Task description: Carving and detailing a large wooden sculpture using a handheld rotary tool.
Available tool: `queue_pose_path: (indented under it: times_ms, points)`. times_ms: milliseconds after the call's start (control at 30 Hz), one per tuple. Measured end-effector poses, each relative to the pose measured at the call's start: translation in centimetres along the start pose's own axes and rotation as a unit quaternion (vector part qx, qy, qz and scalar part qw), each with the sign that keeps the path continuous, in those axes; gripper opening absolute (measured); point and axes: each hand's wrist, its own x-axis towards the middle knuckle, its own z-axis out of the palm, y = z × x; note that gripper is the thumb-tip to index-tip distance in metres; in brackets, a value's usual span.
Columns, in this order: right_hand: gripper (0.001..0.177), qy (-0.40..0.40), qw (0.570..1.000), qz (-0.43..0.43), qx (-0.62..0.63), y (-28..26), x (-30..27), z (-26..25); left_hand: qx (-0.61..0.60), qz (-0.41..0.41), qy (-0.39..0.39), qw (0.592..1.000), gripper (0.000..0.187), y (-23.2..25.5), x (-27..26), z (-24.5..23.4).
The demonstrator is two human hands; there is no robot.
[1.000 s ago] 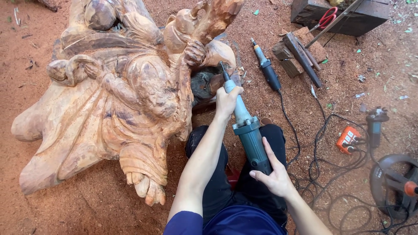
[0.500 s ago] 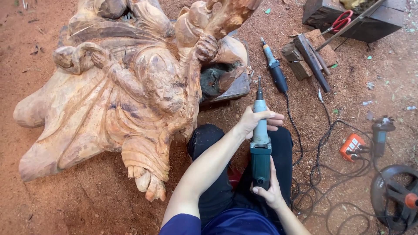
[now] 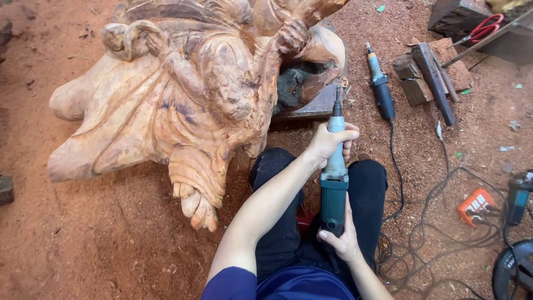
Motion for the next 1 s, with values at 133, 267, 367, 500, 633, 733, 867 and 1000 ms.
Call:
queue_pose_path:
  times_ms: [133, 267, 367, 500, 633, 733, 867, 1000]
  points:
    - [0.127, -0.006, 0.999, 0.0, 0.036, -0.2, 0.2, 0.4, 0.015, 0.017, -0.005, 1.0, 0.013, 0.4, -0.2, 1.7]
    - [0.1, -0.09, 0.967, -0.047, 0.235, 0.2, -0.3, -1.6, 0.026, 0.05, -0.037, 0.998, 0.013, 1.7, -2.6, 4.5]
    - [0.105, -0.133, 0.943, -0.043, 0.303, -1.4, -2.1, -4.4, -0.007, 0.078, -0.02, 0.997, 0.014, 2.4, -3.6, 5.5]
    - [0.124, 0.03, 0.954, -0.118, -0.272, 2.1, -6.0, -9.4, -0.054, 0.129, 0.043, 0.989, 0.017, 3.4, -3.7, 6.3]
    - [0.116, 0.045, 0.918, 0.031, -0.392, 2.7, -6.8, -11.1, -0.104, 0.14, 0.067, 0.982, 0.015, 1.8, -2.6, 7.2]
    - [0.11, 0.113, 0.886, -0.091, -0.441, 5.4, -6.7, -13.4, -0.095, 0.135, 0.105, 0.981, 0.014, 0.8, -2.5, 7.8]
    - [0.123, 0.033, 0.883, 0.031, -0.468, 2.9, -5.7, -14.7, -0.121, 0.138, 0.096, 0.978, 0.015, -0.8, -1.2, 7.2]
    - [0.14, -0.125, 0.987, 0.102, -0.005, -6.0, -4.2, -13.1, -0.133, 0.09, 0.021, 0.987, 0.016, -3.1, -0.2, 6.3]
